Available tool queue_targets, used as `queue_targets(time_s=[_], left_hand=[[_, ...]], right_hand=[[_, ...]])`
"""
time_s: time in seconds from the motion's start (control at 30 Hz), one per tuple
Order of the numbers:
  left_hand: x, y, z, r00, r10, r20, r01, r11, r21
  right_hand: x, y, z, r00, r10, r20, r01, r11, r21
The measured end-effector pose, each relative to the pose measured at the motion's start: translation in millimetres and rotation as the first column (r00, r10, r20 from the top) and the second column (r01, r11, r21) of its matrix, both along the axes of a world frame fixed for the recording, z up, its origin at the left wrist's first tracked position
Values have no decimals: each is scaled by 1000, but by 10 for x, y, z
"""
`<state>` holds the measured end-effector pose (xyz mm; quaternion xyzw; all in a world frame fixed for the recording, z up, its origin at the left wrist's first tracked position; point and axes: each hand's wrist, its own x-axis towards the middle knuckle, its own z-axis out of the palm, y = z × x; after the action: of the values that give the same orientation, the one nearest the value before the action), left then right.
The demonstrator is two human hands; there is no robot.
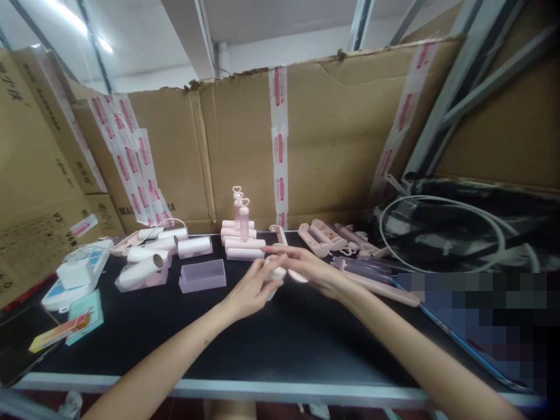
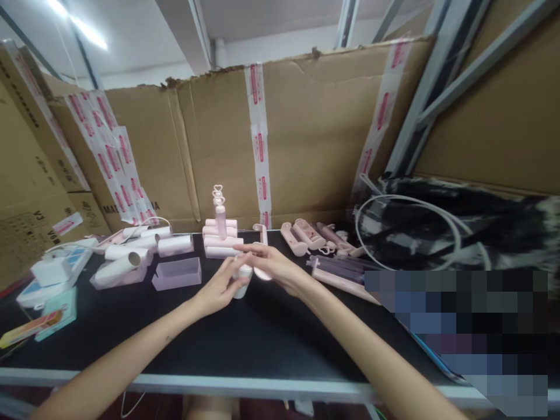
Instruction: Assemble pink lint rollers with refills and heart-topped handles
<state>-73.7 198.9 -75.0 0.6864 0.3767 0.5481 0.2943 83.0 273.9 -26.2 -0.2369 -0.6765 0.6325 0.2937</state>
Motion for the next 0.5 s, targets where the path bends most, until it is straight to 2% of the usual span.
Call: queue_targets(time_s=[0.03,0.1,0.17,0.23,0.33,0.4,0.47,0.5], left_hand=[[-8,6,16,1000,20,25,-19,1000,-16],[-14,26,71,979,105,175,-103,994,-24],[0,45,145,894,179,410,-170,984,-59],[41,49,213,760,181,624,-124,983,-135],[137,28,235,555,170,814,67,966,-248],[203,14,182,432,222,874,173,931,-322],[253,13,98,333,278,901,233,902,-364],[269,18,55,300,294,908,256,892,-373]], right_hand=[[-7,27,-29,999,-37,-35,35,998,-58],[-41,98,-116,982,-137,-126,106,969,-224],[-102,160,-223,953,-226,-201,142,922,-361],[-177,179,-316,931,-282,-230,169,895,-412],[-265,98,-368,914,-321,-248,205,894,-399],[-283,-11,-347,887,-366,-281,283,913,-295],[-273,-130,-311,865,-394,-311,410,912,-16],[-263,-184,-296,866,-387,-316,453,875,171]])
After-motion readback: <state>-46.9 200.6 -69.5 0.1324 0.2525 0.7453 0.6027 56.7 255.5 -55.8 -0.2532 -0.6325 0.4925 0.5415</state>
